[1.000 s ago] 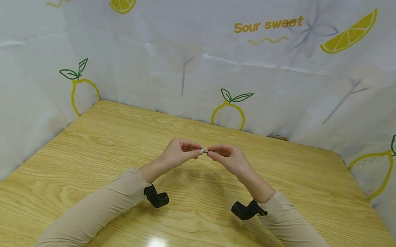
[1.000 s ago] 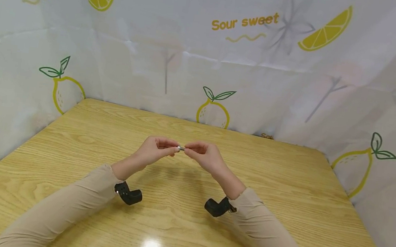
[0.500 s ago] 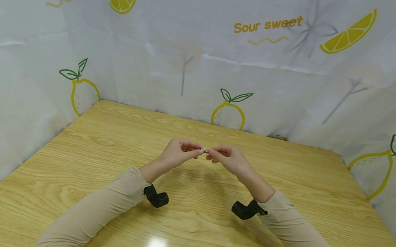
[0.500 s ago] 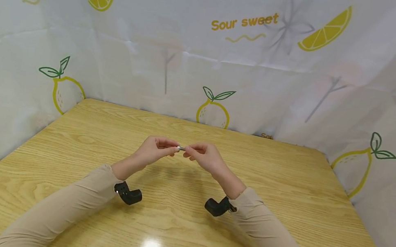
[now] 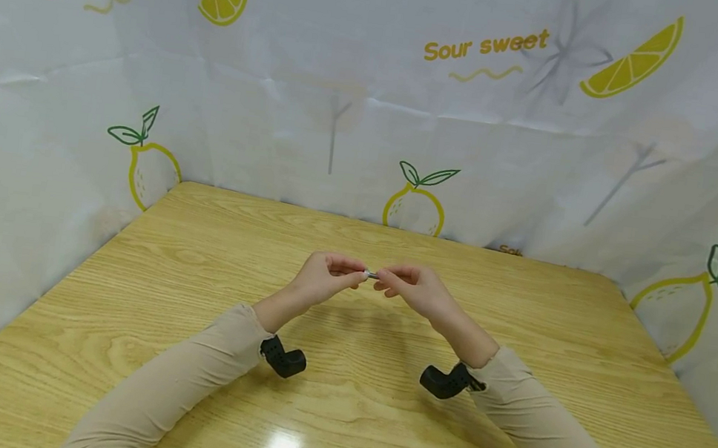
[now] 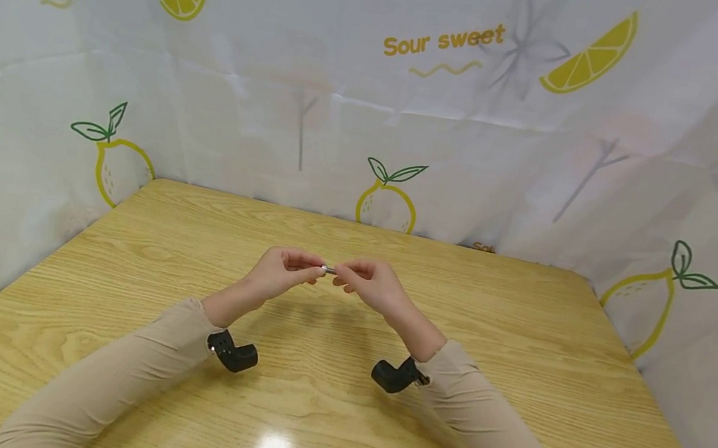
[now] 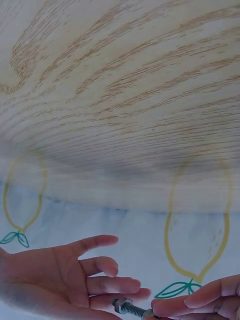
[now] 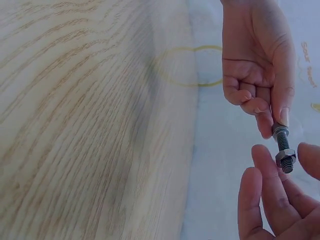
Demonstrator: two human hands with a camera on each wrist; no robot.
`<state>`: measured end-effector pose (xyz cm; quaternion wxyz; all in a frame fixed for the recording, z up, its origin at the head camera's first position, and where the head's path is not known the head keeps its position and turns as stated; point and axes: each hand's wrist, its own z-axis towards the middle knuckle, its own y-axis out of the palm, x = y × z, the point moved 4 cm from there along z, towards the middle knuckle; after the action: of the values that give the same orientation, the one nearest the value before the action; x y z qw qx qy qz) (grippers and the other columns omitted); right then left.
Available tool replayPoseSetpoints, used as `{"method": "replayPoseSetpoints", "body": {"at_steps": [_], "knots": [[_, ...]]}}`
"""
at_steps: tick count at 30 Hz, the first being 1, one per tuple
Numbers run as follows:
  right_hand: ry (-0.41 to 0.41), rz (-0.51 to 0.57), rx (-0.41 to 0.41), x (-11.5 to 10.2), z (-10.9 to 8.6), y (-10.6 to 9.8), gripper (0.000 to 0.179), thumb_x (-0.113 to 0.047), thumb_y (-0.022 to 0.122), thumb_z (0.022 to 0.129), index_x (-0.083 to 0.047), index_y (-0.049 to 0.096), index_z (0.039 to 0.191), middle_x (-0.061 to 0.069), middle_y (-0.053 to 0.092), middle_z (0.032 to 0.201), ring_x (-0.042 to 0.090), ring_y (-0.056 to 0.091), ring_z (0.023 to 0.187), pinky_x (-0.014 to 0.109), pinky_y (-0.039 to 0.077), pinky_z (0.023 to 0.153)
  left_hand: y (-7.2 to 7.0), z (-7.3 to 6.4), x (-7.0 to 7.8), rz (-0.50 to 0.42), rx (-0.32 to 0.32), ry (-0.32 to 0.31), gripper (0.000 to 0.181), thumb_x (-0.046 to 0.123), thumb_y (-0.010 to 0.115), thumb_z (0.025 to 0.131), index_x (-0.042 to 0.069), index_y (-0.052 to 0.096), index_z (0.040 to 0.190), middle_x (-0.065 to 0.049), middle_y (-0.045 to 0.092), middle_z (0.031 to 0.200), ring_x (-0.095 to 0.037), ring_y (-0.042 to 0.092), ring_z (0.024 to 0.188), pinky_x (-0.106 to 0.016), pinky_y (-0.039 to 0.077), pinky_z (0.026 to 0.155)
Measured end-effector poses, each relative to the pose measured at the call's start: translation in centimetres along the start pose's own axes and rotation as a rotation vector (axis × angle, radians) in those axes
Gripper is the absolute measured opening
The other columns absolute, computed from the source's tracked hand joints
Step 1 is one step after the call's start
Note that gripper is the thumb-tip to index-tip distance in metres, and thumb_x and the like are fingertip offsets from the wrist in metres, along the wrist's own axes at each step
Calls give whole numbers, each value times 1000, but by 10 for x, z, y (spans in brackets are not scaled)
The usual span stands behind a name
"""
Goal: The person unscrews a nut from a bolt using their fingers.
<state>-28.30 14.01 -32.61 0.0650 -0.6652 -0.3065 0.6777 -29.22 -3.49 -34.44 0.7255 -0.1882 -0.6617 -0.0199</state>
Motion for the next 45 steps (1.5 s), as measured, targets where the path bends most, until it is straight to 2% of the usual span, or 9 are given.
{"method": "replayPoseSetpoints", "body": {"at_steps": [4,11,16,19,22,29,33,38,45], "knots": [[1,8,13,0,0,0,35,-31,55,95,-6,62,119,15,67,112,33,60,106,52,42,100,0,1,-1,-6,0,-1,26,18,63,89,4,67,111,-19,68,106,-17,66,85,-45,50,91],[-37,32,42,1,1,-1,36,-21,65,88,-6,60,120,15,61,121,27,60,107,50,46,96,0,1,-1,-17,-6,5,26,18,63,90,3,67,111,-23,66,108,-22,66,88,-46,50,90],[-27,21,11,0,0,-1,44,-31,60,92,-6,56,127,16,62,123,32,58,111,51,43,100,0,1,-2,-14,-10,10,26,19,63,90,4,67,111,-22,67,107,-20,66,86,-47,50,90],[0,5,-5,0,-1,0,43,-36,54,94,-6,58,125,15,65,117,33,58,109,53,40,102,-1,1,-2,-9,-9,10,26,19,63,90,4,67,111,-18,68,105,-15,66,84,-47,50,90],[7,2,4,0,-1,0,37,-32,56,94,-7,61,121,14,67,114,32,59,107,52,41,101,-1,0,-2,-9,-4,12,26,18,63,89,4,67,111,-18,69,105,-12,65,82,-47,50,90],[-38,17,25,0,0,-1,38,-22,64,89,-7,58,123,15,60,122,29,59,109,50,47,96,0,0,-1,-13,-6,15,26,17,63,90,3,67,110,-24,66,108,-22,66,87,-47,50,89],[-29,3,3,2,0,-1,42,-30,59,92,-7,56,128,15,62,122,31,58,110,52,43,99,0,1,-3,-13,-5,13,26,18,63,90,3,67,111,-24,66,108,-24,66,89,-47,50,90],[-3,-24,-24,3,1,0,41,-35,52,96,-6,59,124,15,66,115,31,59,106,54,40,101,0,0,-2,-13,1,13,26,18,63,90,3,67,110,-20,68,106,-20,66,86,-46,50,90],[-20,18,28,3,1,0,32,-23,63,90,-9,61,118,13,62,119,28,59,109,50,46,97,-1,0,-1,-10,-4,20,26,19,63,90,4,67,111,-23,67,107,-11,65,81,-45,51,89]]}}
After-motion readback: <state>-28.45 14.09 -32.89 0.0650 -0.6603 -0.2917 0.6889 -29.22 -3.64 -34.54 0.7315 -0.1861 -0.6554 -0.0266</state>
